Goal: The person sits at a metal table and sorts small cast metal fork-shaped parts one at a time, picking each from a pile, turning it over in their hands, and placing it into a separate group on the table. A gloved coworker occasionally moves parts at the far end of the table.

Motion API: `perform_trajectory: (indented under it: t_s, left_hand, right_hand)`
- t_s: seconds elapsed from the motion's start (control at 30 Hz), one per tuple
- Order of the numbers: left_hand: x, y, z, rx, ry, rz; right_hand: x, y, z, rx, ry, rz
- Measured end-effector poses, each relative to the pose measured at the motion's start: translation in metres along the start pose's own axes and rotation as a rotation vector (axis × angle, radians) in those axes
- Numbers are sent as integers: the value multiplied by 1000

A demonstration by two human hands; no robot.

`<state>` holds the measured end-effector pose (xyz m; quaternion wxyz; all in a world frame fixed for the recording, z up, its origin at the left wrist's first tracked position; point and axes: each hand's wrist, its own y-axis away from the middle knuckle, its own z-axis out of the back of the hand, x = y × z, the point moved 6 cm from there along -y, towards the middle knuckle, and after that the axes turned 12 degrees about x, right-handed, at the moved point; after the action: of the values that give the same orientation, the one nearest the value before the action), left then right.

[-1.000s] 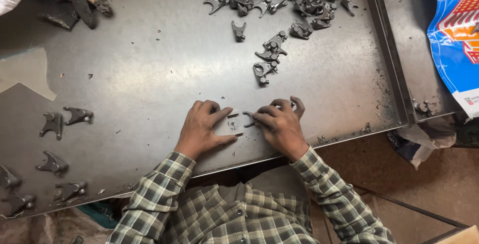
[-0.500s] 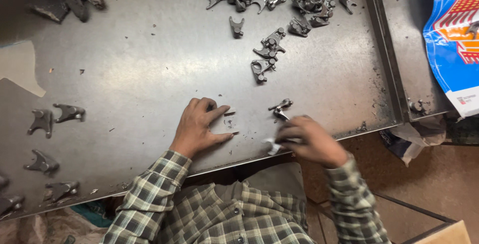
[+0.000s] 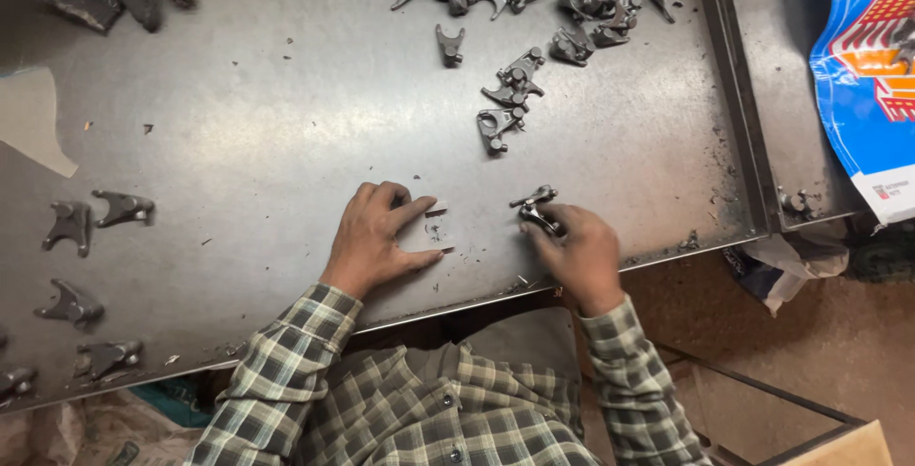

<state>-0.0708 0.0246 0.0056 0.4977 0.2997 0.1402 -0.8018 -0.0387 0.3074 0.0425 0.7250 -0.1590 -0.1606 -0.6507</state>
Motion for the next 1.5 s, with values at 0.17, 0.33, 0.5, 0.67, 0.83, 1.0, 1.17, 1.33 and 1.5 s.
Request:
perform_trajectory:
  t_s: [0.17,0.33,0.5,0.67,0.83,1.0,1.17,1.33,1.5]
  left_hand:
    - [2,-2,-2,2,-7,-12]
    - [4,-1,-5,10,8,-2]
    - [4,-1,-4,-11,-3,-21]
    - [4,-3,-6,9,23,-25]
    - [5,-1,-4,11,23,-28]
    - [4,-1,-5,18,6,-62]
    - [4,-5,-3,68,-11,-149]
    - [0,-9,-3,114,-34,-206]
    - [-4,-6,-1,81,-15,-197]
  right_hand:
    - [6,-4,-34,118,-707,-217]
    - [25,1,-26,96,-110,-297]
    - [58,-3,-2,38,-132,304]
    - [44,-12,-5,127,-201,265]
    - [26,-2,-4,126,-233,104]
    - [22,7,-4,122,-238,86]
    - [42,1,-13,63,-161,225]
    - [69,-10,-26,106,-193,245]
    - [79,-16,-33,168,-244,225]
